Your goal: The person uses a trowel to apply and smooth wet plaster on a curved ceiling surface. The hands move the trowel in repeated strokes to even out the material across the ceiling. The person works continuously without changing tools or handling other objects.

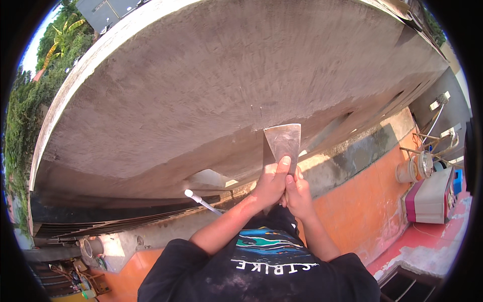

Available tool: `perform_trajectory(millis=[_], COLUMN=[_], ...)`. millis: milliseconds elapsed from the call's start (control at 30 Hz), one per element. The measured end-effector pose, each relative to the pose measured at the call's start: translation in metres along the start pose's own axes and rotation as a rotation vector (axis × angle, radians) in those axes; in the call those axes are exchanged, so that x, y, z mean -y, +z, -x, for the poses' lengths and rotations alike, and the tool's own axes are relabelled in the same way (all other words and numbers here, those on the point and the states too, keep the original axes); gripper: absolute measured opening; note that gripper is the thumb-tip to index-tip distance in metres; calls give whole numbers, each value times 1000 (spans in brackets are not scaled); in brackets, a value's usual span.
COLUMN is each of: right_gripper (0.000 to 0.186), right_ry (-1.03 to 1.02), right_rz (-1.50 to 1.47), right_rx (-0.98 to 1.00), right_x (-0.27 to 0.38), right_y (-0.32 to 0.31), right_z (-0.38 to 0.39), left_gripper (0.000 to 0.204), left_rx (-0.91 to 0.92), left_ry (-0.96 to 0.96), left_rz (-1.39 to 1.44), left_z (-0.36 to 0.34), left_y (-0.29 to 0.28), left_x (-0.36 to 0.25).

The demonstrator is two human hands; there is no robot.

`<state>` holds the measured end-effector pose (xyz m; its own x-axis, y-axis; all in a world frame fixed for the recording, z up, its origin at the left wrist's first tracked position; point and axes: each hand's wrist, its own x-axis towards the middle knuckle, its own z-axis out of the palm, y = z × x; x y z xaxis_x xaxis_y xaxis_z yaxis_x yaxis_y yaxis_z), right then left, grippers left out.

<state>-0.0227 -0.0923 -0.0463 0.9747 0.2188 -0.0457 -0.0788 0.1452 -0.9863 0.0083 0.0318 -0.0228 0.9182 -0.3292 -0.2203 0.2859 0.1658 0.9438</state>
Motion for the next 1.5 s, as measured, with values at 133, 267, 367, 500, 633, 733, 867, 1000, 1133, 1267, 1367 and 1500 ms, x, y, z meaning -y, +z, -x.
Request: perform_trajectory(millis=[133, 267, 367, 500, 633, 733, 867, 1000, 1133, 1267, 1367, 1500], right_gripper=[45, 48, 50, 55, 53, 50, 48, 47, 46, 56, 59, 46], right_ry=[39, 77, -106, -78, 99, 86, 100, 75, 10, -178, -145, -18], right_rz=[-23, -88, 9, -149, -112, -84, -138, -101, -63, -8, -4, 58], right_rx=[-9, -25, 40, 58, -12, -10, 20, -7, -62, -14, -39, 28], right_x=[3, 18, 35, 41, 21, 7, 2, 4, 14, 34, 43, 29], right_y=[6, 20, 17, 10, 8, 7, 7, 9, 12, 5, -3, -7], right_z=[-3, -15, -25, -19, -1, -1, -6, -7, -9, -21, -17, 4], left_gripper=[65, 65, 64, 63, 63, 63, 64, 65, 66, 68, 65, 62], left_rx=[-8, 13, 46, 60, 39, 6, 9, -2, -51, -1, 31, -36], left_ry=[89, 59, 174, 162, 5, -25, -103, -150, 62, 199, 148, 72], left_rz=[-45, -45, -57, -120, -35, 5, -40, -54, -24, -26, 16, 45], left_z=[-5, -4, -4, -4, 2, 1, -3, -5, -6, -13, -10, 6], left_y=[-4, -10, -11, -2, 4, 2, -8, -8, 5, 11, 18, 24], left_x=[-2, -26, -47, -52, -28, -14, -13, -17, -23, -43, -49, -29])
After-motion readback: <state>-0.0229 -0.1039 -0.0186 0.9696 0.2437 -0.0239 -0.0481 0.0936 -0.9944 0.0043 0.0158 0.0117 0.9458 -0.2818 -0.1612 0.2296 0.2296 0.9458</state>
